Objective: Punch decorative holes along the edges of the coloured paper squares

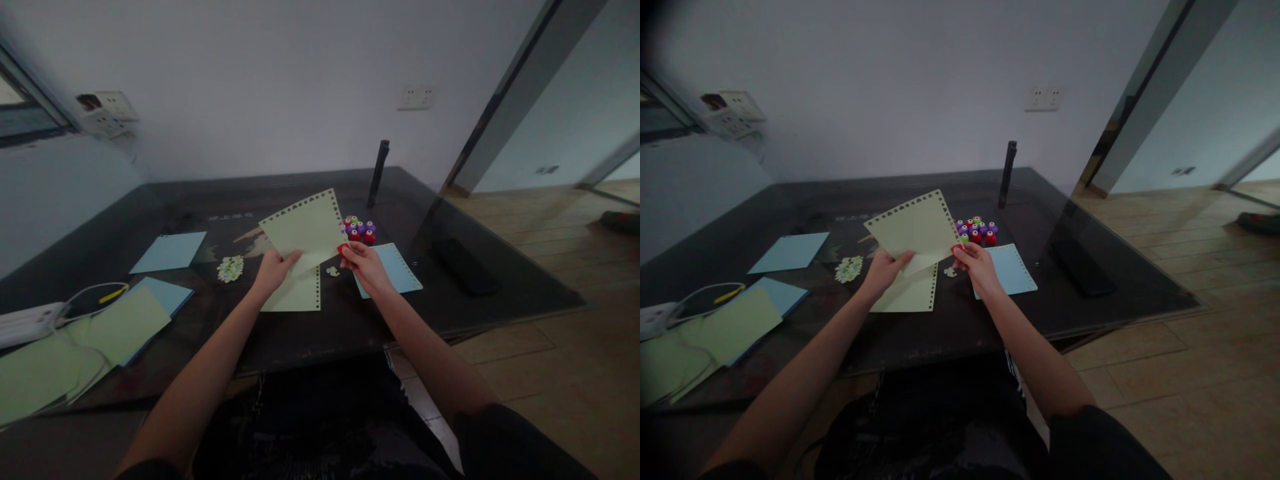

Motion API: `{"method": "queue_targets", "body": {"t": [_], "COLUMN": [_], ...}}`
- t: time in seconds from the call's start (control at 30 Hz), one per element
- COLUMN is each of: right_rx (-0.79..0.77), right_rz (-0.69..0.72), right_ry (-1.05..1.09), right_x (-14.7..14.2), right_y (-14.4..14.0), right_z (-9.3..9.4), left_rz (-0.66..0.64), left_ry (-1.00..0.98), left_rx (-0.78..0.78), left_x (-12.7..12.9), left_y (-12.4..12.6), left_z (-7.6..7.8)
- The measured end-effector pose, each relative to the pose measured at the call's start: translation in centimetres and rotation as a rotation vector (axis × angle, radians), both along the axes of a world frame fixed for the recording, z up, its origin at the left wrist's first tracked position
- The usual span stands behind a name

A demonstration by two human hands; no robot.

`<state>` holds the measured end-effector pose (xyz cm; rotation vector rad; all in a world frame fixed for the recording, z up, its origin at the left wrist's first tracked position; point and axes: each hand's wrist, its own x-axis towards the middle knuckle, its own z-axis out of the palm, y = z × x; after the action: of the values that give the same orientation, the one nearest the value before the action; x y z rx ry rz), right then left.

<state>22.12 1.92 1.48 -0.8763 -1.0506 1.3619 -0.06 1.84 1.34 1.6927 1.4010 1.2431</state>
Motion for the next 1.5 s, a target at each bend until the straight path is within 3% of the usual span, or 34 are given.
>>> {"method": "queue_targets", "body": {"t": [0.73,1.0,1.27,1.5], "right_rx": [-0.017,-0.084,-0.092,-0.050], "right_rz": [0.015,0.049,0.175,0.133], "right_ry": [0.044,0.029,-0.105,-0.312], "right_x": [0.1,0.1,0.4,0.6], "right_y": [0.5,0.1,-0.3,0.0], "right_z": [-0.4,0.2,0.3,0.0], "left_rz": [0.038,0.108,0.177,0.166], "left_ry": [0.083,0.103,0.114,0.055], "left_rx": [0.012,0.013,0.020,0.042], "left_x": [0.2,0.1,-0.2,-0.6], "left_y": [-0.3,-0.4,-0.2,0.2], "left_z": [0.4,0.8,0.8,0.4]}}
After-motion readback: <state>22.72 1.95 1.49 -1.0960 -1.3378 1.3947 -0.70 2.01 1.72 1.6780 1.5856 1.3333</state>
